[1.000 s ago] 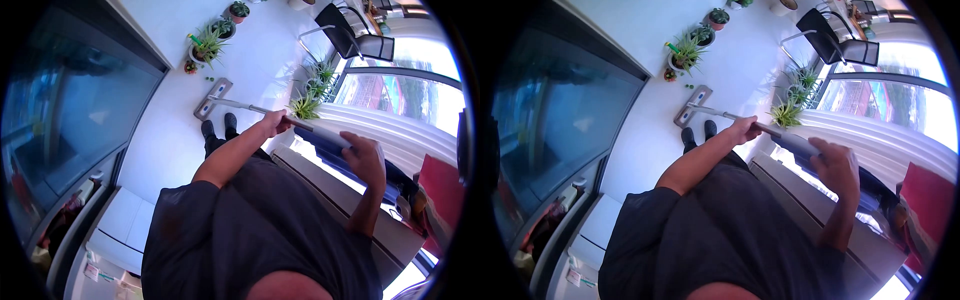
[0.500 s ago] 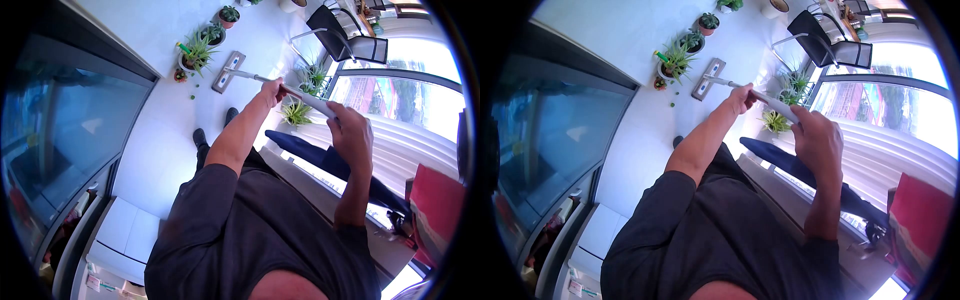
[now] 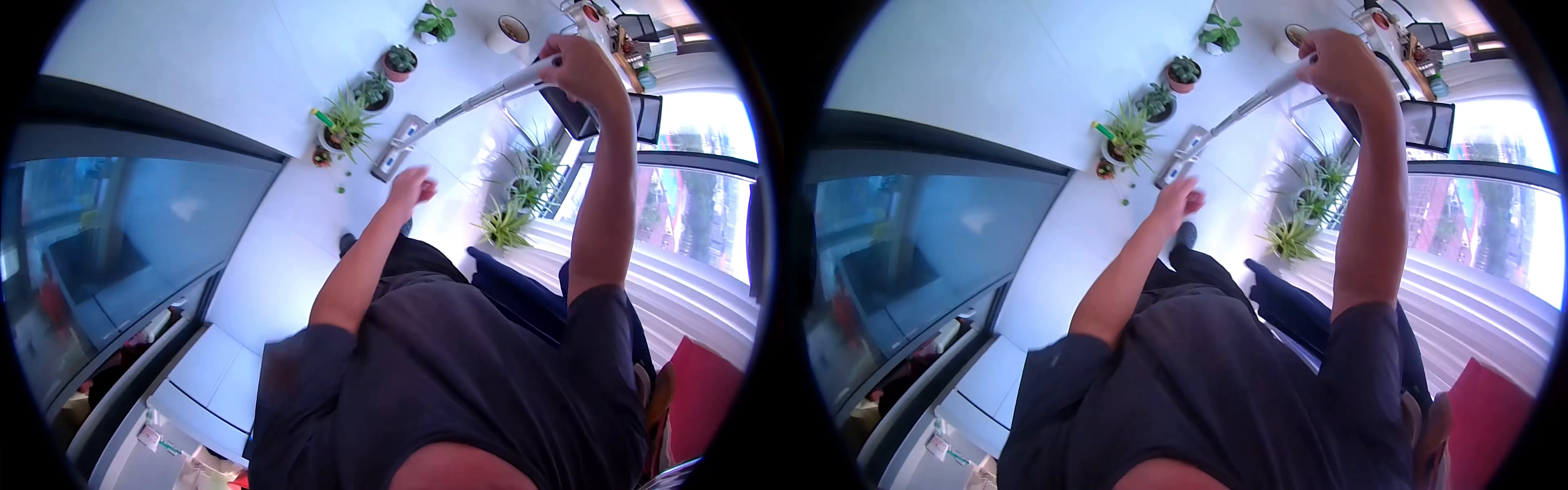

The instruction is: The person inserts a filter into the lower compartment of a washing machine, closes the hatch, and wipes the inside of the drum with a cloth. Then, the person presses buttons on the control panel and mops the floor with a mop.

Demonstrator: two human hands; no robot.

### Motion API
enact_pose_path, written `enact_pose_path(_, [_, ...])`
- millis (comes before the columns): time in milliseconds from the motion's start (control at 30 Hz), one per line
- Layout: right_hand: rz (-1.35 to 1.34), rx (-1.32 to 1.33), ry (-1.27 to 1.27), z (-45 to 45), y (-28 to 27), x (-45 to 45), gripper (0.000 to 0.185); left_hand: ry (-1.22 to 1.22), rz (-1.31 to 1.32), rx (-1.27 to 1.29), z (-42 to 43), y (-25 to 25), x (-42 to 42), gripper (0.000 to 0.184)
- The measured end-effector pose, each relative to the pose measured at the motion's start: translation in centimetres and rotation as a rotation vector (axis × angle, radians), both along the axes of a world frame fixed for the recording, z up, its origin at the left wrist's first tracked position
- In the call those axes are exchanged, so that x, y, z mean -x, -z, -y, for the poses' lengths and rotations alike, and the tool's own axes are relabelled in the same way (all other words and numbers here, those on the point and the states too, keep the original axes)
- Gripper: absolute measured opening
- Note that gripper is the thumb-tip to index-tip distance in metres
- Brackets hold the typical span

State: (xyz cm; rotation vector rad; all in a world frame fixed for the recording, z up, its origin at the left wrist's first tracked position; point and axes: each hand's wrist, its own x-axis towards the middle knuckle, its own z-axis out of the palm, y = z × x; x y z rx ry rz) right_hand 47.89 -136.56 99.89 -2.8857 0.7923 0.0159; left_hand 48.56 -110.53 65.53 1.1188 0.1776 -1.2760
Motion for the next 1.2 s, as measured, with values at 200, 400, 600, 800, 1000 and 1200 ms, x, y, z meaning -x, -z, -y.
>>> enact_pose_path(200, [0.005,-0.092,-0.13,2.3,1.3,-9.3,0.028,-0.406,-0.004,-0.59,-30.6,10.9,-1.2,0.022])
enact_pose_path(400, [-0.099,-0.038,-0.158,-2.8,1.2,-18.2,0.02,-0.952,-0.122,-0.963,-52.0,7.9,3.4,0.025])
enact_pose_path(600, [0.012,-0.235,-0.162,-4.2,3.6,-24.6,0.026,-1.084,-0.201,-0.7,-54.6,7.5,9.8,0.026])
enact_pose_path(800, [0.337,-0.252,0.054,-5.2,8.4,-28.2,0.032,-1.029,-0.243,-0.697,-48.1,7.0,14.1,0.023])
enact_pose_path(1000, [0.24,-0.15,-0.018,-4.8,8.8,-32.2,0.029,-1.075,-0.245,-0.693,-44.2,5.7,15.1,0.02])
enact_pose_path(1200, [0.223,-0.21,-0.034,-5.0,7.5,-34.1,0.029,-1.133,-0.269,-0.707,-41.3,4.5,15.0,0.017])
